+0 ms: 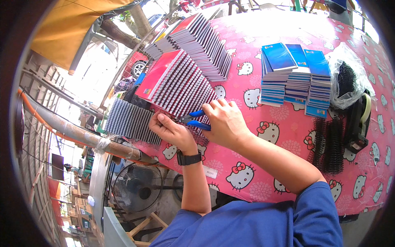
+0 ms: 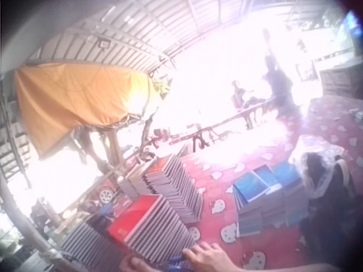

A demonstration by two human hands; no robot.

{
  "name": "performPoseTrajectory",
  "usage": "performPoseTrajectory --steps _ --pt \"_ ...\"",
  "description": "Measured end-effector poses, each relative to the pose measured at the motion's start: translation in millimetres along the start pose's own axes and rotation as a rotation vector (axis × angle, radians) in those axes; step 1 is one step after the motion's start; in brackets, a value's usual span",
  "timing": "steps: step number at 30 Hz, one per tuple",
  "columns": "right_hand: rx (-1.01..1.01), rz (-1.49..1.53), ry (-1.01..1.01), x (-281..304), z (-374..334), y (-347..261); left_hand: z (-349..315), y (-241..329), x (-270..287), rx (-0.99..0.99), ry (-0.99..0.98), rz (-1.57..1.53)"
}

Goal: The person uses a pair of side cutters to trim the excess length of plastic spiral bindings on stacks of red and blue notebooks. The person aligns each notebook stack by hand before clipping the end of the binding and setting the tool down.

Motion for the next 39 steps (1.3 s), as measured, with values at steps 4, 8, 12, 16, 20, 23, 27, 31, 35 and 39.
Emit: performPoseTrajectory --steps 4,8,12,16,20,23,27,31,35,39 --pt "-0.041 0.044 -0.088 -0.6 1.1 -1.3 2.0 -5.1 -1.9 -0.041 0.050 0.016" --pt "-0.094 0.083 -0.130 3.1 -1.0 5.9 4.2 -1.0 -1.1 -0.014 0.042 -0.013" --pt "-0.134 0.209 0.048 -1.8 -6.2 28.6 8.6 -3.7 4.9 0.018 0.027 -0.034" --pt "-0.280 0.287 -0.015 -7.0 -17.4 46.1 14.5 4.1 2.7 -0.067 0.015 -0.032" --pt "-0.284 0.287 -0.026 -24.9 -33.1 57.8 16.1 6.6 5.8 0.026 0.009 -0.091" --pt "-0.293 0.275 -0.013 -41.2 -44.3 72.1 15.3 5.9 2.8 0.052 0.018 -0.056" --pt "-0.313 0.296 0.013 -51.0 -54.9 89.8 15.1 11.2 -6.1 0.092 0.005 -0.111" --pt "-0.364 0.353 0.005 -64.5 -52.4 94.8 18.9 1.0 4.4 0.347 0.079 -0.380" --pt "-0.355 0.546 0.070 -85.9 -54.2 75.1 30.2 11.3 43.9 0.698 0.176 -0.779" --pt "-0.479 0.792 0.141 -75.4 -60.7 140.2 -0.4 22.3 40.4 1.257 0.247 -1.352"
Point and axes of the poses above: each hand's wrist, its own z-axis towards the middle knuckle, its own x-axis out of the back of the hand, y = z × x, the point moved 1 cm from there along z, towards the middle knuckle, and after that the axes turned 6 degrees about -z, right-handed, at the moved point
